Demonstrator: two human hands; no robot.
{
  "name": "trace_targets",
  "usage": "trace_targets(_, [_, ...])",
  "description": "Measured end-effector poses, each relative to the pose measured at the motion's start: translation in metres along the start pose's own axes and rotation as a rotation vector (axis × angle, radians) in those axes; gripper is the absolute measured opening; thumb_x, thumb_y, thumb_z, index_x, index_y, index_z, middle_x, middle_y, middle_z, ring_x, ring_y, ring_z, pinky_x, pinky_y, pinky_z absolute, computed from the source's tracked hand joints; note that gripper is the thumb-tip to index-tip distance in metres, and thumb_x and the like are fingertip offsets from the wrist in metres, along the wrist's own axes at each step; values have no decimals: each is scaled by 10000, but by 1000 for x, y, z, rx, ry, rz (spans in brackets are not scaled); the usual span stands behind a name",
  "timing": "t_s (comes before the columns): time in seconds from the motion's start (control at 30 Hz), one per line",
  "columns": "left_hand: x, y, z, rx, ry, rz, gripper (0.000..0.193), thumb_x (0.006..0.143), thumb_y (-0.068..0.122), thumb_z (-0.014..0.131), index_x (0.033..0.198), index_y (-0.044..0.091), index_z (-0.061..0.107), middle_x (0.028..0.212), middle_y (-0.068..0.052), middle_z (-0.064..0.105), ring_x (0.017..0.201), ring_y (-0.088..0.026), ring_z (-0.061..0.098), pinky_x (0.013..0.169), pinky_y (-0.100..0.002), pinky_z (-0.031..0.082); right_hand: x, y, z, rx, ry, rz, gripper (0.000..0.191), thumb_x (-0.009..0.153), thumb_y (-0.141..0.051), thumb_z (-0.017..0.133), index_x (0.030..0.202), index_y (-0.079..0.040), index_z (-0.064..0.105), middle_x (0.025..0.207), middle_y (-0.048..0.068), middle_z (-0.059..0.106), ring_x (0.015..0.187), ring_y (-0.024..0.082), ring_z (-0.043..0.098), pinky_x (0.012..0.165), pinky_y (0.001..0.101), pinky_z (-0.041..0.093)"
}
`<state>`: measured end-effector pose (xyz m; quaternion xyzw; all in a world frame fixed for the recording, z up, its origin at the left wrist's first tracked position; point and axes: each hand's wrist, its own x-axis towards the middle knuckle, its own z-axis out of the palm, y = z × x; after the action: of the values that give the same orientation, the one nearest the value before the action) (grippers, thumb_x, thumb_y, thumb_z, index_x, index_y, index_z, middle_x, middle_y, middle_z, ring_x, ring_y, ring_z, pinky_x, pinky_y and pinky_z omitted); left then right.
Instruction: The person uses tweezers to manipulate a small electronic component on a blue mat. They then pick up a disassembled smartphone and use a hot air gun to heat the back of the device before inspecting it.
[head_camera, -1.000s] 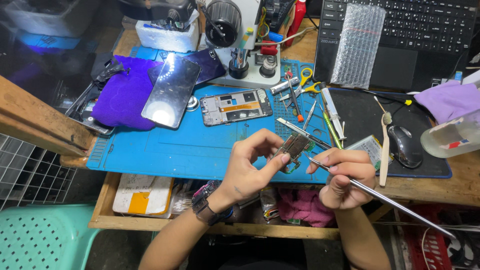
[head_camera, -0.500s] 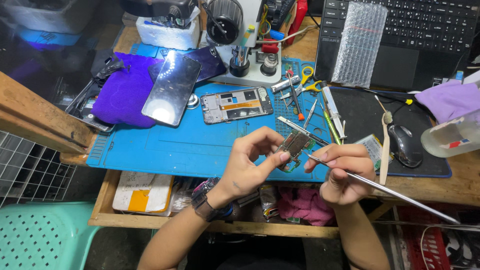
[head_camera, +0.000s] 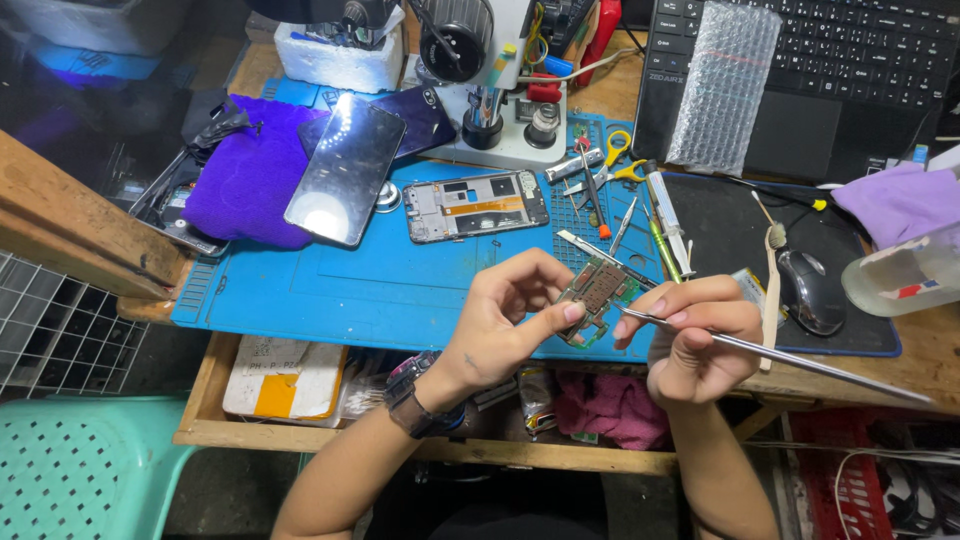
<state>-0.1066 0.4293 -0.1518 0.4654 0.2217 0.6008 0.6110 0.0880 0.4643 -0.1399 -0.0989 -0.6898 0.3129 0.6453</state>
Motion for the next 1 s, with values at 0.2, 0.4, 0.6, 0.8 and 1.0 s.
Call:
trace_targets(0.2, [0, 0, 1, -14, -2, -4, 171, 992, 22, 694, 1123, -31, 599, 1003, -65, 684, 905, -105, 684, 811, -290, 620, -3, 0, -6, 145, 59, 122, 300, 1147, -312, 487, 1082, -24, 435, 972, 138, 515, 586, 224, 624, 483, 314, 505])
trace_targets(0.4, [1, 3, 1, 56, 19, 23, 156, 992, 30, 707, 1110, -17, 616, 990, -52, 692, 896, -100, 679, 817, -274, 591, -2, -4, -11, 337, 110, 184, 301, 1190, -295, 483, 1048, -30, 458, 869, 113, 507, 658, 171, 526, 606, 319, 500])
trace_targets(0.6, [1, 6, 6, 229, 107, 92, 148, 971, 40, 725, 1085, -7, 643, 979, -46, 728, 895, -92, 701, 815, -252, 568, -5, -9, -2, 53, 21, 218, 284, 1187, -238, 477, 1028, -4, 465, 832, 89, 455, 759, 172, 463, 686, 398, 507])
trace_targets(0.8, [1, 4, 9, 239, 154, 70, 169, 939, 21, 753, 1063, -7, 641, 980, -41, 736, 899, -75, 703, 805, -247, 573, -7, -13, 1, 138, 94, 267, 249, 1178, -246, 453, 1054, -31, 465, 747, 45, 425, 655, 107, 396, 573, 389, 579])
trace_targets(1.0, [0, 4, 4, 243, 145, 50, 166, 944, 51, 756, 1063, -4, 655, 980, -37, 736, 885, -63, 693, 775, -225, 553, -2, -18, -6, 224, 131, 302, 303, 1212, -269, 424, 1018, -39, 450, 754, 20, 364, 652, 93, 384, 831, 618, 631])
